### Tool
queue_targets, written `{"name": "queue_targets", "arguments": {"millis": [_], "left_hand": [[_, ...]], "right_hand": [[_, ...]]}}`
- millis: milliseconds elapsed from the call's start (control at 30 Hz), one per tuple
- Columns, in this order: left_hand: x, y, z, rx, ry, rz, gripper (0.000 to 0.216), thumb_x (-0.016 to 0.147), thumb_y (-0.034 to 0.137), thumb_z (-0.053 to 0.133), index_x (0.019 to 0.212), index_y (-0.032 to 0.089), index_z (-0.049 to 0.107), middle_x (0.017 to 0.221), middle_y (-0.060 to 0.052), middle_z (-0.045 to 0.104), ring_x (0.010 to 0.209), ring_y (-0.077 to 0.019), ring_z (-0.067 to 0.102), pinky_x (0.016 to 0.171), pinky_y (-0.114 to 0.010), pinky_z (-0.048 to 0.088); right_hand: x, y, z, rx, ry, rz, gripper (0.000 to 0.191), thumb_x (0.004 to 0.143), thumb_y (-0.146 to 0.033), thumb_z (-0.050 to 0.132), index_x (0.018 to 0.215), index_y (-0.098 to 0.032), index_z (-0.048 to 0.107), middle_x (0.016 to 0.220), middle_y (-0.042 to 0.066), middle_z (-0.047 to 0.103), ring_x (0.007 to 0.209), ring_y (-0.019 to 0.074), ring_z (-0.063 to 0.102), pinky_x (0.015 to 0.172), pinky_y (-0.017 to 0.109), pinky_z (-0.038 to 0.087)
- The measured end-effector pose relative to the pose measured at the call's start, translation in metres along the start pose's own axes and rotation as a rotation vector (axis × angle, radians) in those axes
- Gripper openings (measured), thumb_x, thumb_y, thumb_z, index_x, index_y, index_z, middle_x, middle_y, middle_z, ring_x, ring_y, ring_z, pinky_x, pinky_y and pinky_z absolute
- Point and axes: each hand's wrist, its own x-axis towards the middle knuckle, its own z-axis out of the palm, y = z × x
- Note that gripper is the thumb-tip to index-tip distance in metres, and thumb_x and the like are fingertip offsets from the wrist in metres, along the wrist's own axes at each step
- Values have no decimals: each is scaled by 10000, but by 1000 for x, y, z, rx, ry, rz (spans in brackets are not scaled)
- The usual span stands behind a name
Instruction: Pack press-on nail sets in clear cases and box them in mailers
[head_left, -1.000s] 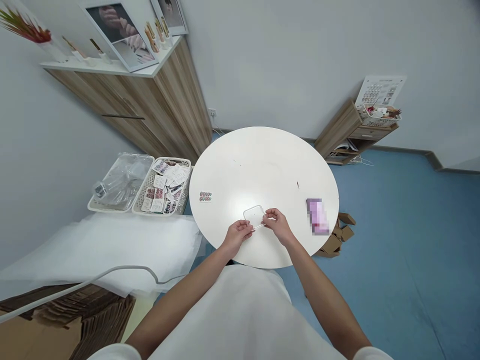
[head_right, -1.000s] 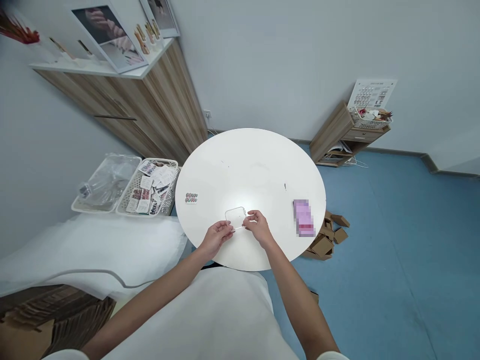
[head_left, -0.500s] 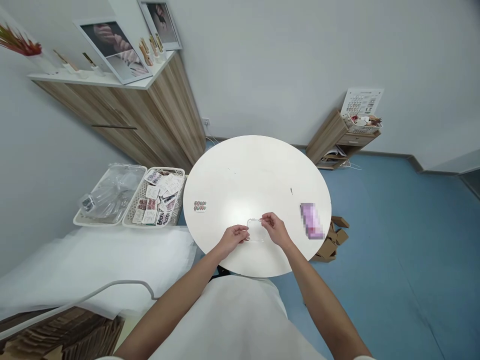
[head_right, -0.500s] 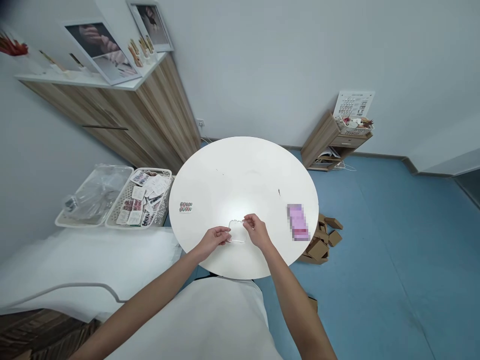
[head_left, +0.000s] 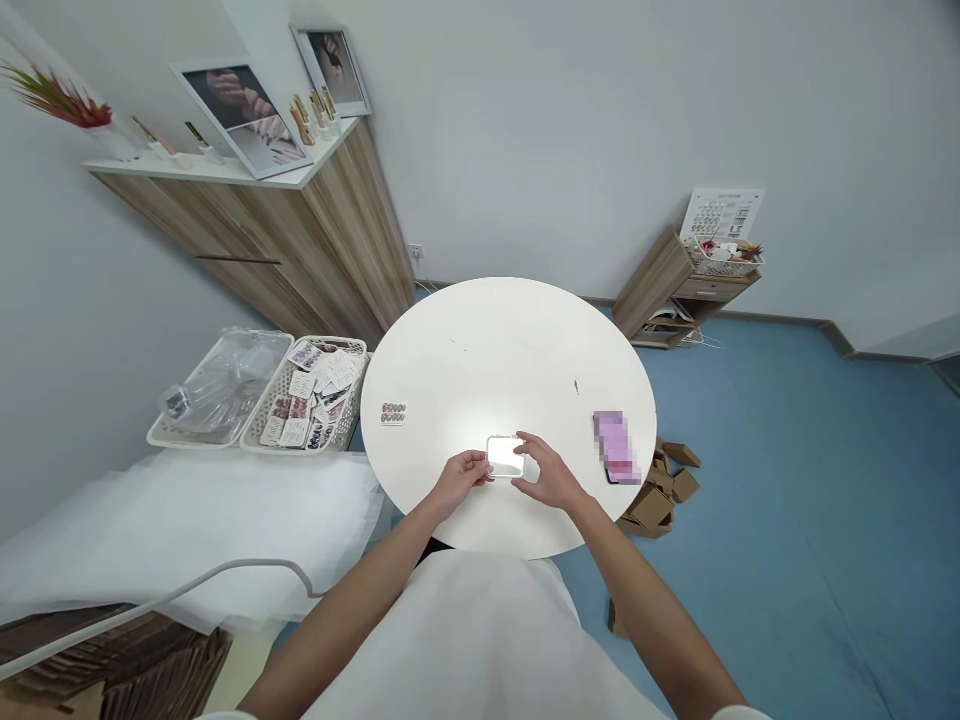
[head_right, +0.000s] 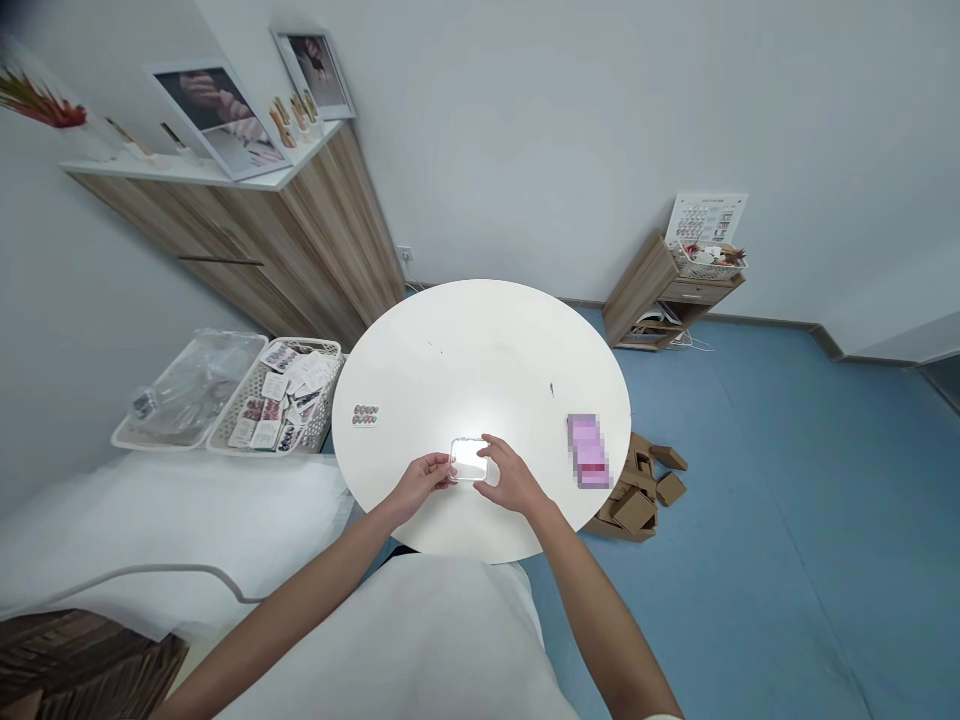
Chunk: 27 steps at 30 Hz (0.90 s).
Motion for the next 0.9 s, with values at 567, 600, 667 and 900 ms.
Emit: {"name": "queue_targets", "arguments": {"millis": [567, 600, 667, 900], "left_hand": [[-1, 21, 23, 365, -34, 249, 794, 458, 245, 780, 1194, 293, 486, 913, -10, 527, 612, -81, 492, 637, -256, 414], [-2, 21, 25, 358, -27, 255, 783, 453, 243, 780, 1181, 288, 496, 912, -12, 524, 613, -82, 489, 629, -252, 416], [-6, 23, 28, 340, -22, 262, 753, 449, 238, 778, 1153, 274, 514, 891, -12, 525, 617, -85, 485, 618, -246, 419], [-8, 25, 35, 326, -43, 315, 688, 503, 228, 750, 1143, 251, 498, 864, -14, 532, 603, -69, 458, 613, -235, 414]], "right_hand": [[-12, 7, -23, 51, 33, -64, 417, 594, -268, 660, 994, -234, 546, 1253, 102, 471, 1138, 249, 457, 887, 409, 393], [-13, 7, -23, 54, 31, -61, 418, 592, -269, 661, 992, -235, 547, 1251, 101, 473, 1135, 252, 459, 884, 411, 393], [-15, 6, -24, 57, 25, -41, 416, 584, -272, 663, 983, -238, 548, 1244, 98, 478, 1126, 259, 464, 875, 416, 397], [-15, 4, -28, 59, 21, -12, 400, 544, -264, 673, 920, -243, 541, 1184, 90, 503, 1057, 259, 494, 812, 393, 421]]}}
